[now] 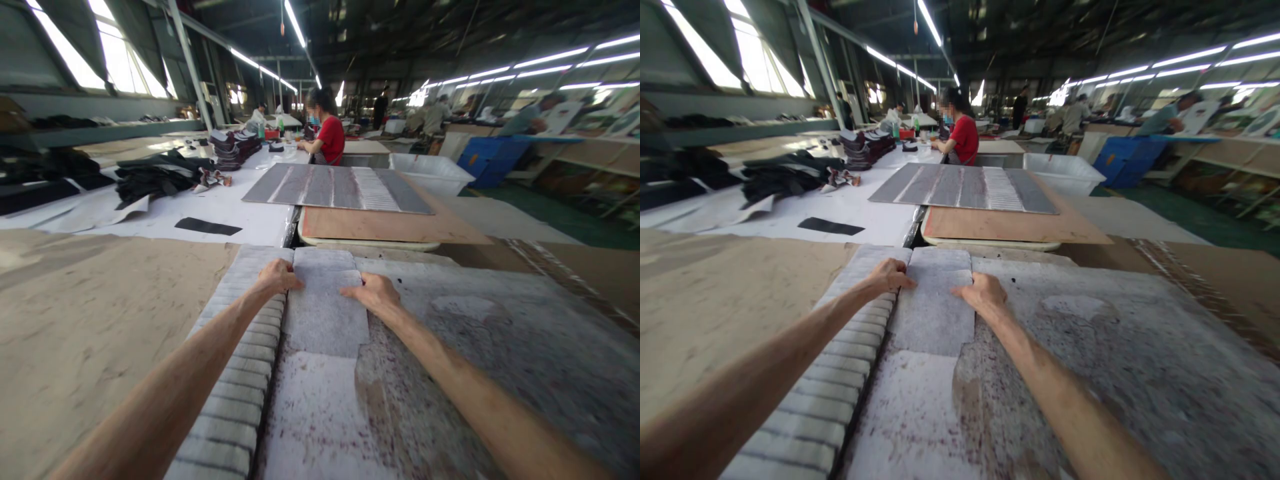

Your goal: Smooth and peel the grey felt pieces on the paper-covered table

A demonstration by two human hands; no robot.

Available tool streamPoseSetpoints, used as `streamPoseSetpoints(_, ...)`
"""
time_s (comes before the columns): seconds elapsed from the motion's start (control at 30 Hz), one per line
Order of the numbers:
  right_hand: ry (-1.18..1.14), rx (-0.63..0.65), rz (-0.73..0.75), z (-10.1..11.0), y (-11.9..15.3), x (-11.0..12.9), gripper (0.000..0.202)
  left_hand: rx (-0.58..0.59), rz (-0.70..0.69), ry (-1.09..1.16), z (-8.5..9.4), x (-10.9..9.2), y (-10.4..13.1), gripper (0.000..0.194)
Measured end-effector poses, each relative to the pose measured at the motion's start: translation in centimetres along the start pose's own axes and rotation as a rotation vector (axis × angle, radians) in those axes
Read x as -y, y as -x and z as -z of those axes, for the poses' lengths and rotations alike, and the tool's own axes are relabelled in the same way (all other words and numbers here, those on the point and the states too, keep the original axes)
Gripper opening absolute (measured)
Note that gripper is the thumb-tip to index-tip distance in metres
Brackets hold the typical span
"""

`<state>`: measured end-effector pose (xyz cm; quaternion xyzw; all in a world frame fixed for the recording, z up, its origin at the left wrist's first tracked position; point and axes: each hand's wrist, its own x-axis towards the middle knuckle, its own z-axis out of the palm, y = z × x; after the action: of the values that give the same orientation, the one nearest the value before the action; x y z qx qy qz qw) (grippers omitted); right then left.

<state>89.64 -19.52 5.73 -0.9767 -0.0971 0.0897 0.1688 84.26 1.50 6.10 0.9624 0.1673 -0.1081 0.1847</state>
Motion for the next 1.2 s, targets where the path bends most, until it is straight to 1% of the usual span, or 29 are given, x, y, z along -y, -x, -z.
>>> streamPoseSetpoints(0.13,-0.040,0.033,-0.006,0.0,0.2,-0.5,0.039,-0.031,0.035,0.006,-0.6,0.4,-0.5,0.031)
streamPoseSetpoints(0.3,-0.020,0.054,-0.050,0.0,0.2,0.1,0.030,-0.049,0.036,-0.014,-0.8,0.4,-0.9,0.031)
streamPoseSetpoints(0.47,0.014,0.065,-0.050,-0.2,0.0,0.4,0.028,-0.067,0.037,-0.034,-0.7,0.0,-0.5,0.030)
streamPoseSetpoints(0.6,0.043,0.047,-0.036,-0.4,-0.2,0.3,0.029,-0.119,0.041,-0.061,-0.9,-0.3,0.1,0.030)
streamPoseSetpoints(0.67,0.059,0.013,-0.029,-0.7,-0.1,0.3,0.029,-0.163,0.039,-0.078,-1.2,-0.4,0.3,0.030)
streamPoseSetpoints(0.73,0.081,-0.049,-0.032,-1.1,0.2,0.4,0.029,-0.231,0.042,-0.100,-1.5,-0.5,0.6,0.029)
streamPoseSetpoints(0.87,0.129,-0.228,-0.020,-1.7,1.2,0.8,0.031,-0.409,0.036,-0.155,-2.1,-0.8,1.6,0.032)
streamPoseSetpoints(0.93,0.157,-0.318,0.013,-1.7,1.8,1.0,0.035,-0.471,-0.022,-0.187,-2.4,-1.0,2.5,0.035)
streamPoseSetpoints(1.0,0.183,-0.375,0.067,-1.6,2.5,1.1,0.035,-0.478,-0.127,-0.222,-2.9,-1.2,3.5,0.041)
streamPoseSetpoints(1.1,0.211,-0.389,0.207,-1.8,3.7,0.8,0.036,-0.399,-0.293,-0.268,-3.9,-1.2,4.9,0.049)
streamPoseSetpoints(1.2,0.259,-0.333,0.421,-3.1,5.2,0.2,0.049,-0.299,-0.389,-0.282,-5.0,-0.7,5.8,0.064)
